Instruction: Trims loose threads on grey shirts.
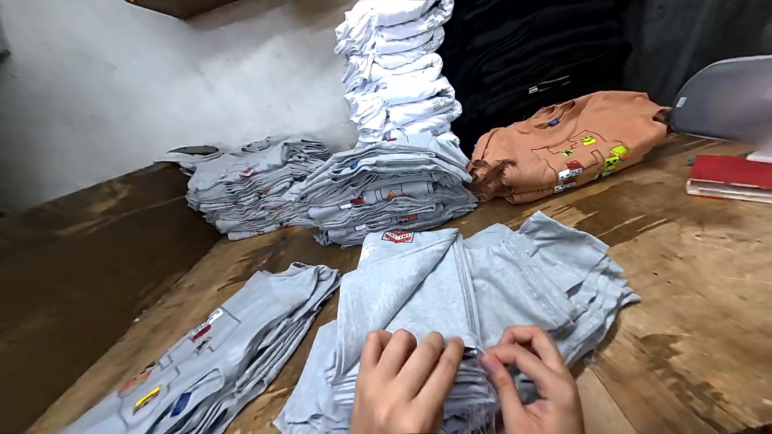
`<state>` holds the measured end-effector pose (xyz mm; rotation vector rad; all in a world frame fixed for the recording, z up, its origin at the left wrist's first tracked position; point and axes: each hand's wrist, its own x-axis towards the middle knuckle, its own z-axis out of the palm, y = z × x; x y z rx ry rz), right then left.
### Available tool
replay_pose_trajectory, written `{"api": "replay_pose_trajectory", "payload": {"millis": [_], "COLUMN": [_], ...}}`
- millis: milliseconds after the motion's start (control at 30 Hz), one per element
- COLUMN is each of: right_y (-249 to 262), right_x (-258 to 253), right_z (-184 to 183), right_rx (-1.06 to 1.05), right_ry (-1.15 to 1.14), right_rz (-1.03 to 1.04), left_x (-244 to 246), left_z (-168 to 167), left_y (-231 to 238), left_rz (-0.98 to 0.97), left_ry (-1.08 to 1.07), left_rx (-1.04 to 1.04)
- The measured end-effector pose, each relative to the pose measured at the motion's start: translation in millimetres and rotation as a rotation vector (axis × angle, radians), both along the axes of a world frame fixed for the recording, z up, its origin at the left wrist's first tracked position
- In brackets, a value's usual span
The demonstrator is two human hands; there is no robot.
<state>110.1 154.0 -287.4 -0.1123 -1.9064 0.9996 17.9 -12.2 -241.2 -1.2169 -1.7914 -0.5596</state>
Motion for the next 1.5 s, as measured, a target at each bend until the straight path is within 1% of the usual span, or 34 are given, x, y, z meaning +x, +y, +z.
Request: {"api": "replay_pose_trajectory", "payload": {"millis": [100,167,233,300,367,400,467,533,567,633,667,700,767,800,833,867,900,967,1033,1133,1233,1367,1433,1500], "right_y": [-6,-8,-5,1,10,12,16,18,18,17,17,19,33,44,54,59,57,40,23,10,8,0,-1,4], "right_x": [5,7,6,-1,-13,-14,-6,7,9,9,8,11,27,35,41,44,43,33,20,15,15,10,10,11], "right_z": [2,2,4,5,-2,-4,3,11,12,9,6,5,13,19,23,26,27,26,20,11,10,4,1,-4], "right_rx": [0.048,0.121,0.128,0.09,0.028,-0.039,-0.149,-0.246,-0.25,-0.131,-0.109,-0.137,-0.122,-0.072,-0.018,0.018,0.015,-0.098,-0.211,-0.332,-0.392,-0.358,-0.25,-0.091], "right_ry": [0.042,0.026,-0.004,-0.06,-0.071,-0.047,0.006,0.005,-0.007,-0.07,-0.094,-0.102,-0.193,-0.28,-0.375,-0.442,-0.456,-0.394,-0.355,-0.287,-0.202,-0.055,-0.001,0.031], "right_rz": [0.027,-0.007,-0.043,-0.031,0.07,0.153,0.339,0.484,0.492,0.418,0.405,0.435,0.563,0.625,0.662,0.651,0.581,0.396,0.326,0.295,0.268,0.212,0.225,0.253], "left_x": [3,1,-2,-6,-16,-23,-42,-60,-66,-76,-78,-78,-74,-69,-61,-50,-36,-11,2,5,9,16,16,14], "left_z": [-1,-3,-2,1,3,3,6,14,18,25,29,32,43,47,49,48,43,33,21,7,9,10,7,4], "left_y": [5,8,8,6,2,0,-8,-18,-22,-26,-28,-31,-37,-41,-41,-38,-33,-16,0,8,6,13,17,17], "left_rz": [-0.01,-0.009,-0.009,-0.002,0.007,-0.008,-0.106,-0.27,-0.32,-0.329,-0.27,-0.152,0.174,0.297,0.356,0.339,0.27,0.093,-0.002,-0.025,-0.006,0.016,0.029,0.032], "left_ry": [0.022,0.038,-0.001,-0.13,-0.316,-0.413,-0.556,-0.658,-0.706,-0.763,-0.743,-0.68,-0.523,-0.472,-0.433,-0.419,-0.433,-0.506,-0.534,-0.395,-0.324,-0.274,-0.251,-0.263], "left_rx": [-0.032,-0.035,0.002,0.032,-0.018,-0.054,-0.086,-0.092,-0.099,-0.1,-0.038,0.087,0.394,0.477,0.498,0.462,0.379,0.181,0.019,-0.075,-0.138,-0.186,-0.181,-0.148]}}
